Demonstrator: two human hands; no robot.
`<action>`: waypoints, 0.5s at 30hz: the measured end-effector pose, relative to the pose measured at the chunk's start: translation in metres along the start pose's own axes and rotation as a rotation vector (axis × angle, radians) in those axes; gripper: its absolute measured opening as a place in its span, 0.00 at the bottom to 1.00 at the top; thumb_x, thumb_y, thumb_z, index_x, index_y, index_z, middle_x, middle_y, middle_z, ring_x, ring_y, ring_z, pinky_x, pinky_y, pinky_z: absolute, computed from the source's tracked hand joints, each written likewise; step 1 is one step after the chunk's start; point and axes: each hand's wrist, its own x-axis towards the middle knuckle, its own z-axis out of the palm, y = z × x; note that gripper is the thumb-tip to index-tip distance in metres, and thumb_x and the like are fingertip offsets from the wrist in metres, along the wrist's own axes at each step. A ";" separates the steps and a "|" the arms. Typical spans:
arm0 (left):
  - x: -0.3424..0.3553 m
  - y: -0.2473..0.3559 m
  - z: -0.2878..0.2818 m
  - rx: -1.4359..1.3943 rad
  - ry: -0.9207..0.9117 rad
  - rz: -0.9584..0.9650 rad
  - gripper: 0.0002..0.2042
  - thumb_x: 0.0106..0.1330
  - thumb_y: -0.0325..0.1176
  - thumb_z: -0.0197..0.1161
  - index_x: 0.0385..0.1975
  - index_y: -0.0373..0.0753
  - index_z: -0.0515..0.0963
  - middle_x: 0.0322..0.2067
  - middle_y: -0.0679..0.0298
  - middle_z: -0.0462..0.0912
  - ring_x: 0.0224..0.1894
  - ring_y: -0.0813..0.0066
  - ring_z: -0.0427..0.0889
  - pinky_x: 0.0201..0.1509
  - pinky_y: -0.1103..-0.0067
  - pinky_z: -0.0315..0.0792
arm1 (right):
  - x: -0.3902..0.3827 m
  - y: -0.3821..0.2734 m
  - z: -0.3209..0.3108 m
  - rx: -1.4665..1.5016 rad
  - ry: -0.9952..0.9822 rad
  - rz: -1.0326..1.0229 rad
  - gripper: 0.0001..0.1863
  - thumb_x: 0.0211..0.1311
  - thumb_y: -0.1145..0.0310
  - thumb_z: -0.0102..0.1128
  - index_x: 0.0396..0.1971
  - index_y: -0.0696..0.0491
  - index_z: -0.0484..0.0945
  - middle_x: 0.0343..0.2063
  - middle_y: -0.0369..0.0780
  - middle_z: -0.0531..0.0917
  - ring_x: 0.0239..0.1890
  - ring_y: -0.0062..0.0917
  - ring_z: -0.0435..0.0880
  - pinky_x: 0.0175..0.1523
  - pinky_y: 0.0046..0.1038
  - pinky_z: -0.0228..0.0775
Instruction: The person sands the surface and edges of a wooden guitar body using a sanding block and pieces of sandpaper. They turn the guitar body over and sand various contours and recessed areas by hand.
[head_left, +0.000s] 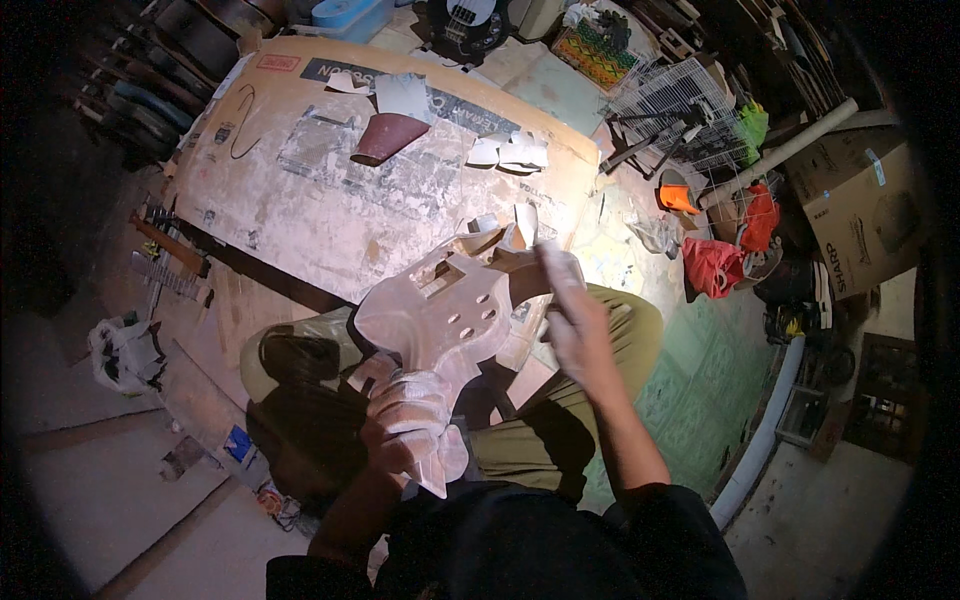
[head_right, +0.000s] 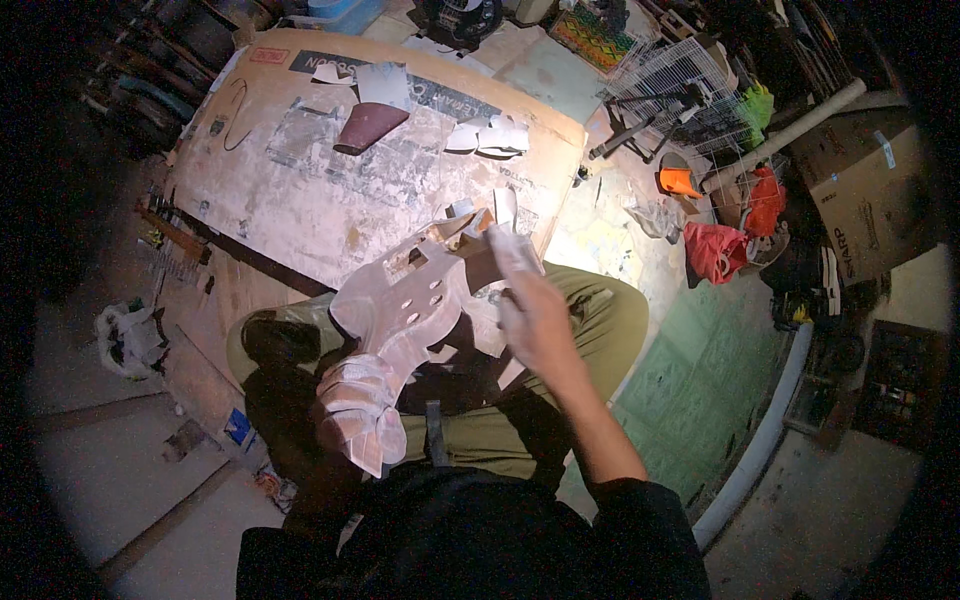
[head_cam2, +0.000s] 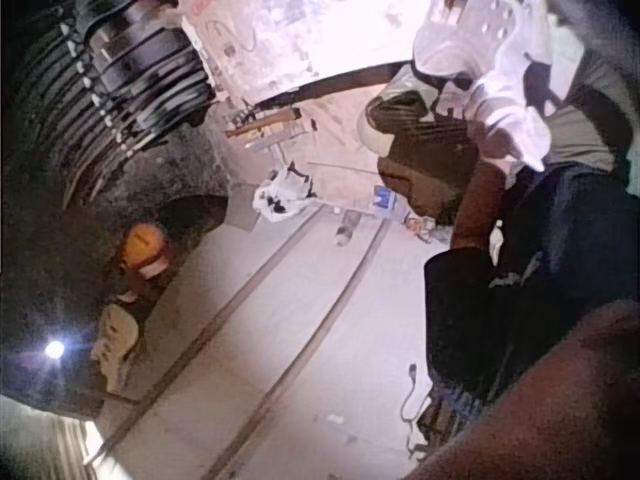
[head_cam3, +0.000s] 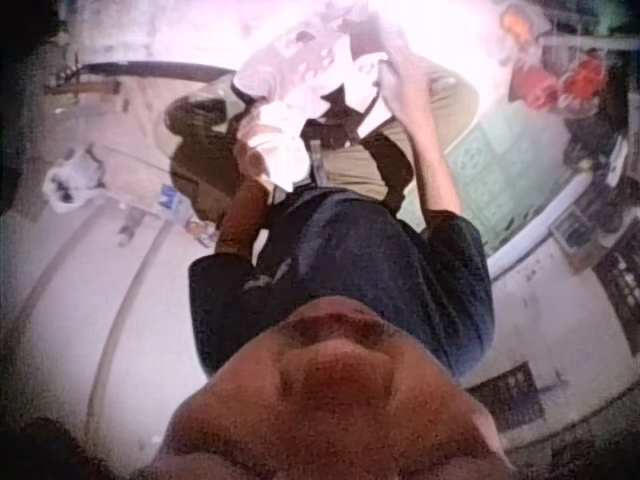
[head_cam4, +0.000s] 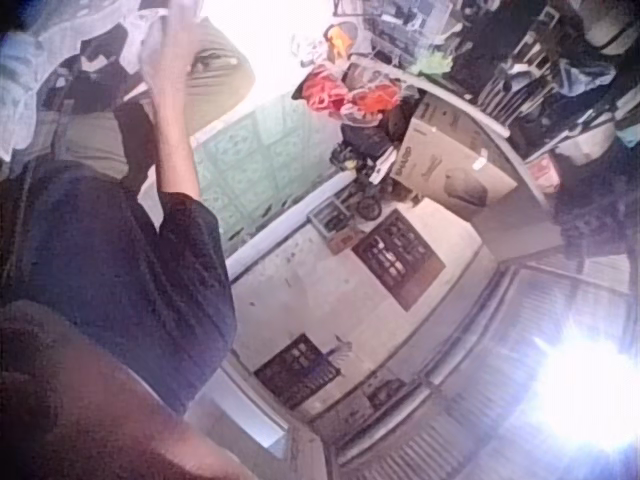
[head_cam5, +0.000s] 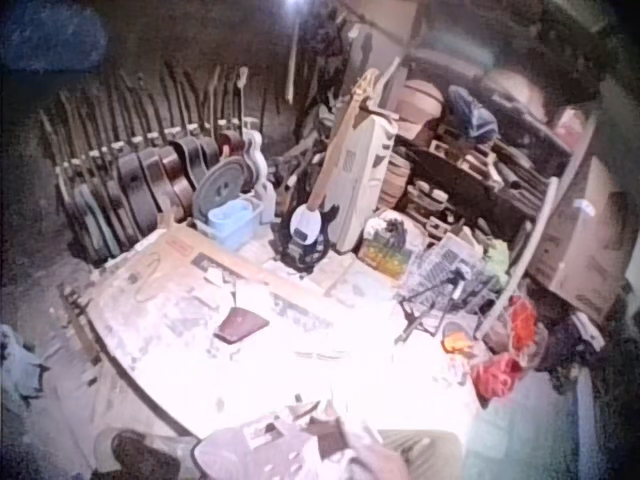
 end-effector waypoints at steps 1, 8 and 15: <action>0.003 0.002 -0.002 0.016 0.004 -0.001 0.10 0.51 0.32 0.67 0.30 0.43 0.74 0.25 0.64 0.77 0.26 0.67 0.79 0.32 0.66 0.78 | 0.003 0.007 0.016 -0.189 0.012 -0.182 0.35 0.51 0.80 0.44 0.66 0.55 0.67 0.57 0.46 0.78 0.31 0.29 0.78 0.37 0.28 0.70; 0.001 0.004 -0.006 0.067 0.012 -0.009 0.09 0.51 0.31 0.66 0.30 0.43 0.73 0.26 0.63 0.77 0.27 0.67 0.79 0.32 0.66 0.77 | 0.013 -0.042 0.005 0.058 -0.163 0.228 0.39 0.51 0.82 0.42 0.70 0.54 0.61 0.65 0.44 0.71 0.53 0.27 0.79 0.56 0.27 0.71; -0.002 0.001 -0.001 0.054 0.021 -0.008 0.09 0.52 0.31 0.66 0.30 0.43 0.73 0.26 0.63 0.77 0.27 0.67 0.78 0.33 0.67 0.76 | 0.006 -0.052 0.008 0.638 -0.104 0.344 0.43 0.49 0.84 0.43 0.72 0.57 0.54 0.69 0.44 0.65 0.68 0.28 0.67 0.65 0.21 0.59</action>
